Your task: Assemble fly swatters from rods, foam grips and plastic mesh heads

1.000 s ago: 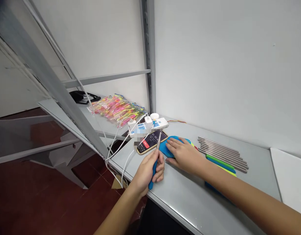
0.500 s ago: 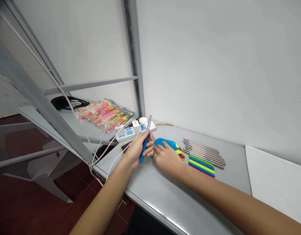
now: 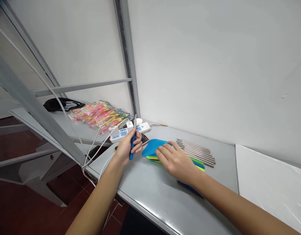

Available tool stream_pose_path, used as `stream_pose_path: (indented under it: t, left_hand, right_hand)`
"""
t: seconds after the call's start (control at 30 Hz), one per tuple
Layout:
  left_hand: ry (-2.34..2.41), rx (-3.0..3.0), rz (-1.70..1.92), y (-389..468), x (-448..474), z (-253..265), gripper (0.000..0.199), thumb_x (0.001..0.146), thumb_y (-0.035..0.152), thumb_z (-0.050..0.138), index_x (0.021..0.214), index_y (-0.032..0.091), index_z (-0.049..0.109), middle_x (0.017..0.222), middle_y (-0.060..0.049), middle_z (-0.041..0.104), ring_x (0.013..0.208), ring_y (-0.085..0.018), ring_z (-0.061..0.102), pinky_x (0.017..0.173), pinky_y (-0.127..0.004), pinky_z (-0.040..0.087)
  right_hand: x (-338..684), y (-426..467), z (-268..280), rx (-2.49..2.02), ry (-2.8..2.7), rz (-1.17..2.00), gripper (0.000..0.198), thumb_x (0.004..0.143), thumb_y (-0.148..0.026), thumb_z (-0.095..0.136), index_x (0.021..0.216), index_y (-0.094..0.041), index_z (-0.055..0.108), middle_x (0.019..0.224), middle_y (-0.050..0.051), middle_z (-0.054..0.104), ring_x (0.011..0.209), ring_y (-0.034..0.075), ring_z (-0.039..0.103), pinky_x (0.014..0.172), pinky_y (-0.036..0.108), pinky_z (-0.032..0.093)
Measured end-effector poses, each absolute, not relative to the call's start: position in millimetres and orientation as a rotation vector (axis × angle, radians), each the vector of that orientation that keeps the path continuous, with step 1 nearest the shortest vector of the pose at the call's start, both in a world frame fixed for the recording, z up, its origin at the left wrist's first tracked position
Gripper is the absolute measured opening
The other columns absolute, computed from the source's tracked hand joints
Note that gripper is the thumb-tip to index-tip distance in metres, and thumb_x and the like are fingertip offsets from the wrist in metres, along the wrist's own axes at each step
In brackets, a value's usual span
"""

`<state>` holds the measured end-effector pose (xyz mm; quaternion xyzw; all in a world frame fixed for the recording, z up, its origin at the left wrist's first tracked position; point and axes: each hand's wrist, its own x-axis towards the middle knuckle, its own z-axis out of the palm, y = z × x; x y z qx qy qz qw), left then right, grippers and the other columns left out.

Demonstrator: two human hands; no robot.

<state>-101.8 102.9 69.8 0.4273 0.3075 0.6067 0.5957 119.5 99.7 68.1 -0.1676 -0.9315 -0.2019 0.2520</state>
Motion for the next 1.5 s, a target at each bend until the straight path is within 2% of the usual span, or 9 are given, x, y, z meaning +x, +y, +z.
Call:
stream_pose_path:
  t: [0.13,0.3,0.4,0.5,0.63,0.73,0.93,1.1,1.5]
  left_hand:
    - [0.663,0.977,1.275,95.3,-93.4,74.6,0.035,0.094,0.05,0.048,0.078,0.019,0.045,0.054,0.011,0.034,0.032,-0.001,0.023,0.036,-0.014,0.031]
    - [0.538,0.961,0.819,69.6,-58.5,72.8,0.038,0.097,0.052,0.04,0.083,0.019,0.051,0.05,0.011,0.031,0.032,-0.002,0.02,0.033,-0.014,0.028]
    - [0.567,1.007,0.692,52.5,-27.3,65.6,0.032,0.097,0.049,0.04,0.094,0.02,0.051,0.058,0.009,0.04,0.033,-0.002,0.025,0.033,-0.014,0.031]
    - [0.598,1.057,0.624,40.0,-0.8,57.7,0.023,0.098,0.043,0.041,0.106,0.023,0.048,0.072,0.007,0.049,0.033,-0.001,0.028,0.033,-0.014,0.033]
    - [0.657,1.103,0.524,31.7,19.8,51.7,0.025,0.099,0.039,0.04,0.119,0.026,0.045,0.081,0.005,0.051,0.035,-0.001,0.03,0.035,-0.014,0.032]
    - [0.685,1.066,0.498,29.4,27.8,47.7,0.028,0.099,0.04,0.039,0.124,0.027,0.042,0.077,0.006,0.048,0.036,-0.002,0.024,0.034,-0.016,0.023]
    - [0.762,1.04,0.601,28.6,35.5,33.6,0.045,0.093,0.054,0.046,0.127,0.025,0.042,0.067,0.005,0.045,0.042,-0.005,0.023,0.039,-0.02,0.017]
    - [0.829,1.094,0.675,29.7,36.9,27.2,0.049,0.091,0.057,0.05,0.124,0.021,0.048,0.062,0.003,0.044,0.058,-0.011,0.037,0.053,-0.022,0.028]
    - [0.921,1.278,0.63,32.5,34.6,36.7,0.045,0.097,0.051,0.039,0.128,0.02,0.047,0.067,0.003,0.044,0.058,-0.011,0.034,0.052,-0.023,0.025]
  right_hand:
    - [154.6,95.7,82.0,-0.785,-2.22,-0.129,0.017,0.094,-0.02,0.049,0.106,-0.021,0.062,0.102,0.01,0.071,0.092,0.024,0.067,0.081,0.041,0.054]
    - [210.0,82.8,87.4,-1.253,-1.425,0.798,0.017,0.084,-0.038,0.066,0.091,-0.024,0.059,0.077,0.0,0.066,0.068,0.02,0.07,0.064,0.034,0.06]
    - [232.4,79.8,76.8,-1.14,-1.041,1.273,0.014,0.08,-0.03,0.068,0.089,-0.023,0.059,0.089,0.0,0.067,0.075,0.018,0.069,0.07,0.031,0.062]
    - [240.3,76.6,60.9,-1.02,-0.852,1.495,0.007,0.079,-0.021,0.061,0.085,-0.022,0.057,0.093,0.001,0.067,0.077,0.016,0.067,0.073,0.032,0.062]
    - [240.7,71.5,48.1,-0.941,-0.754,1.607,0.007,0.085,-0.028,0.049,0.085,-0.022,0.054,0.082,0.003,0.063,0.071,0.017,0.062,0.058,0.03,0.057]
    - [242.9,70.7,46.3,-0.919,-0.745,1.63,0.017,0.086,-0.034,0.047,0.073,-0.022,0.047,0.061,-0.002,0.047,0.052,0.013,0.045,0.041,0.024,0.04]
    - [246.7,69.6,39.8,-0.93,-0.821,1.633,0.028,0.087,-0.039,0.045,0.066,-0.023,0.038,0.05,-0.005,0.037,0.045,0.011,0.028,0.042,0.024,0.026]
    - [243.0,63.0,23.1,-0.975,-0.836,1.47,0.031,0.089,-0.042,0.047,0.066,-0.022,0.039,0.046,-0.005,0.038,0.044,0.011,0.028,0.045,0.026,0.023]
    - [244.9,54.3,18.4,-1.11,-0.946,1.319,0.046,0.091,-0.047,0.048,0.054,-0.021,0.04,0.047,-0.003,0.042,0.046,0.011,0.033,0.049,0.029,0.024]
